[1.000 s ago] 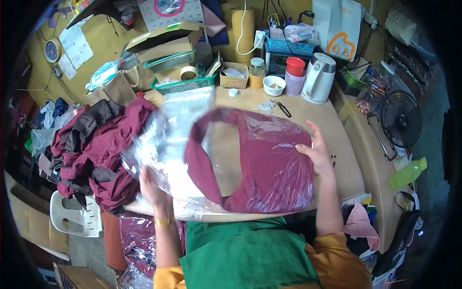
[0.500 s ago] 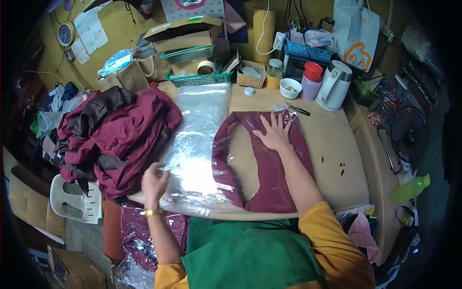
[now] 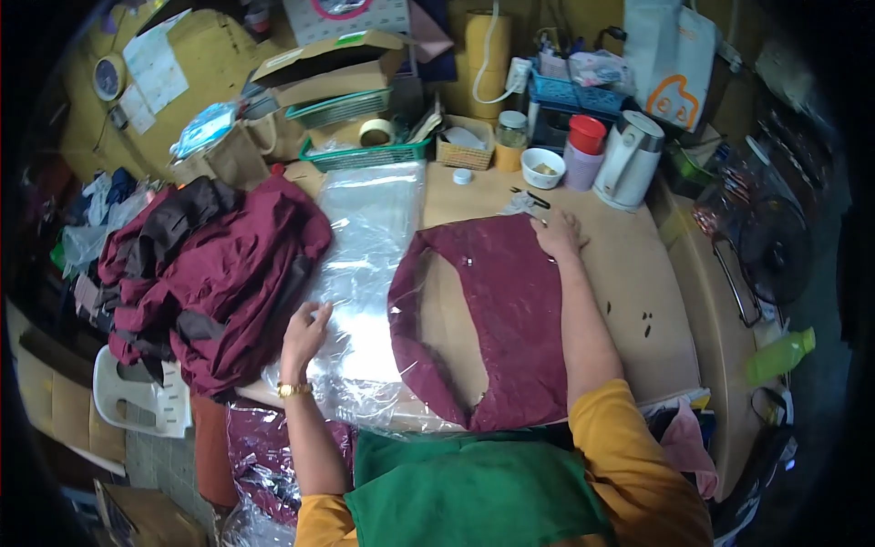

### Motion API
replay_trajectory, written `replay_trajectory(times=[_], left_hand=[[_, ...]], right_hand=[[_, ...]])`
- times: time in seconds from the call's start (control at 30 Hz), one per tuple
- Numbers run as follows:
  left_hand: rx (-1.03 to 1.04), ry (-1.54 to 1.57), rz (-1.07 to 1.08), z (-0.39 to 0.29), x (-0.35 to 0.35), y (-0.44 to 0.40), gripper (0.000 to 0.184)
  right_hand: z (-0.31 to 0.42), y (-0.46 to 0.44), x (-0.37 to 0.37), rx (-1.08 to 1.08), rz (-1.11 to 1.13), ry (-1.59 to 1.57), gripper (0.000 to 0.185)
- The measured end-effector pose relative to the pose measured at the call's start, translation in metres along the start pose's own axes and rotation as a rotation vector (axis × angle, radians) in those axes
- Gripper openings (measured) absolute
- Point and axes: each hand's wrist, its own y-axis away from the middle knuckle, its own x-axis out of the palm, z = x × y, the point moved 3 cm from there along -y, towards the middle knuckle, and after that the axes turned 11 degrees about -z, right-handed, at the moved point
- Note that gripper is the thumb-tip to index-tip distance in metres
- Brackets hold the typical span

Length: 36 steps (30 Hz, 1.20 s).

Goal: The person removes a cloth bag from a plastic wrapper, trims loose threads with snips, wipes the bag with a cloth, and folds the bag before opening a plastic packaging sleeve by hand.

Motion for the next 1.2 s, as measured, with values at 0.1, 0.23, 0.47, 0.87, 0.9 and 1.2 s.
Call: replay_trajectory(times=[0.1, 0.23, 0.47, 0.87, 0.9, 1.2], left_hand=[[-0.029, 0.459, 0.032, -0.032, 0.003, 0.007, 0.023], [0.055, 0.771, -0.254, -0.024, -0.013, -0.011, 0.013], [0.065, 0.687, -0.551, -0.037, -0.077, 0.029, 0.046], [0.022, 0.310, -0.280, 0.004, -0.066, 0.096, 0.046], [0.008, 0.219, -0.271, 0.003, -0.068, 0.096, 0.040], [0.543, -0.223, -0.449, -0.045, -0.058, 0.087, 0.027]], right_hand=[[0.028, 0.039, 0.000, -0.286, -0.091, -0.102, 0.061], [0.049, 0.109, 0.016, -0.769, -0.020, -0.132, 0.058], [0.042, 0.093, 0.034, -0.738, 0.004, 0.022, 0.063], [0.046, 0.095, 0.042, -0.744, 0.008, 0.018, 0.066], [0.046, 0.094, 0.043, -0.734, 0.018, 0.008, 0.066], [0.049, 0.111, -0.045, -0.753, 0.212, -0.164, 0.068]])
